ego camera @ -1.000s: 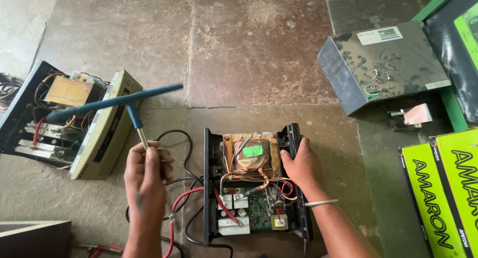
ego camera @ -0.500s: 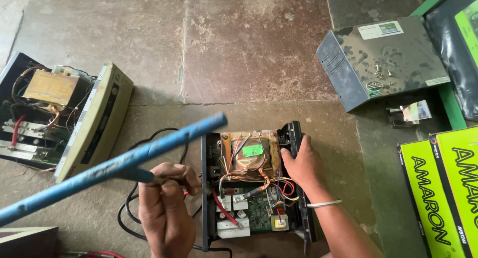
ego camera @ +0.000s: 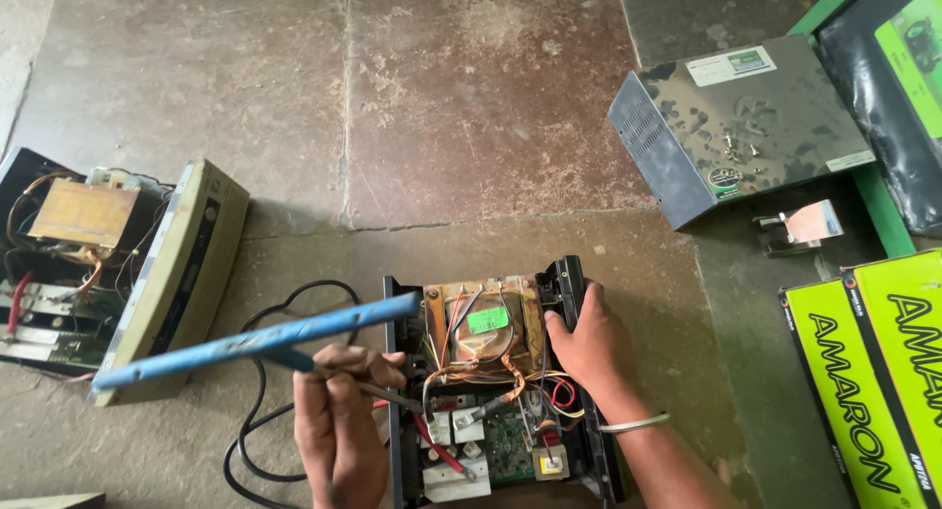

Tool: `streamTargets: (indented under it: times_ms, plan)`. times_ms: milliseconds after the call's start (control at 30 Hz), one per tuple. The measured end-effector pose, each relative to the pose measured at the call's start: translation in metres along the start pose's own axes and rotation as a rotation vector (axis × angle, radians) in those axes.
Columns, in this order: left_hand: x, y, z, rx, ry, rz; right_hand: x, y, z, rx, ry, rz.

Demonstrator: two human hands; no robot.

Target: The person sits on the floor and uses a screwdriver to remove screws from the casing of an open electronic device. They then detach and remove a circuit board component from the unit.

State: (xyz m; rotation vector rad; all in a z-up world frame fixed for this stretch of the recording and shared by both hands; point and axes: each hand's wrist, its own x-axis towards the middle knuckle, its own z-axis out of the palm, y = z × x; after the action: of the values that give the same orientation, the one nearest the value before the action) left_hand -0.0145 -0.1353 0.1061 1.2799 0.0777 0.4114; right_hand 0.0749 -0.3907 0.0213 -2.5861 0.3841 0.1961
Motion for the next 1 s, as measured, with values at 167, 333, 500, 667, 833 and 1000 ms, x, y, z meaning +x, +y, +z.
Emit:
streamTargets:
  times_ms: [167,333,500,667,833,1000]
  plan:
    - [-0.003,-0.014,-0.002,0.041,0.016,-0.108,0.001,0.0,0.001,0.01,0.006,0.002]
    - [-0.005,-0.026,-0.004,0.11,0.025,-0.241,0.001,0.003,0.003,0.02,0.014,-0.015]
    - [-0.008,-0.027,-0.004,0.126,-0.048,-0.205,0.002,0.002,0.002,0.039,0.003,-0.021]
    - [-0.006,-0.027,-0.002,0.15,-0.044,-0.282,0.001,0.001,0.0,0.03,-0.009,0.0]
    - [-0.005,-0.03,-0.001,0.218,-0.053,-0.255,0.002,0.0,0.0,0.011,-0.007,-0.004]
    - [-0.007,-0.037,-0.003,0.184,-0.049,-0.279,0.002,0.002,0.001,-0.005,-0.018,0.013]
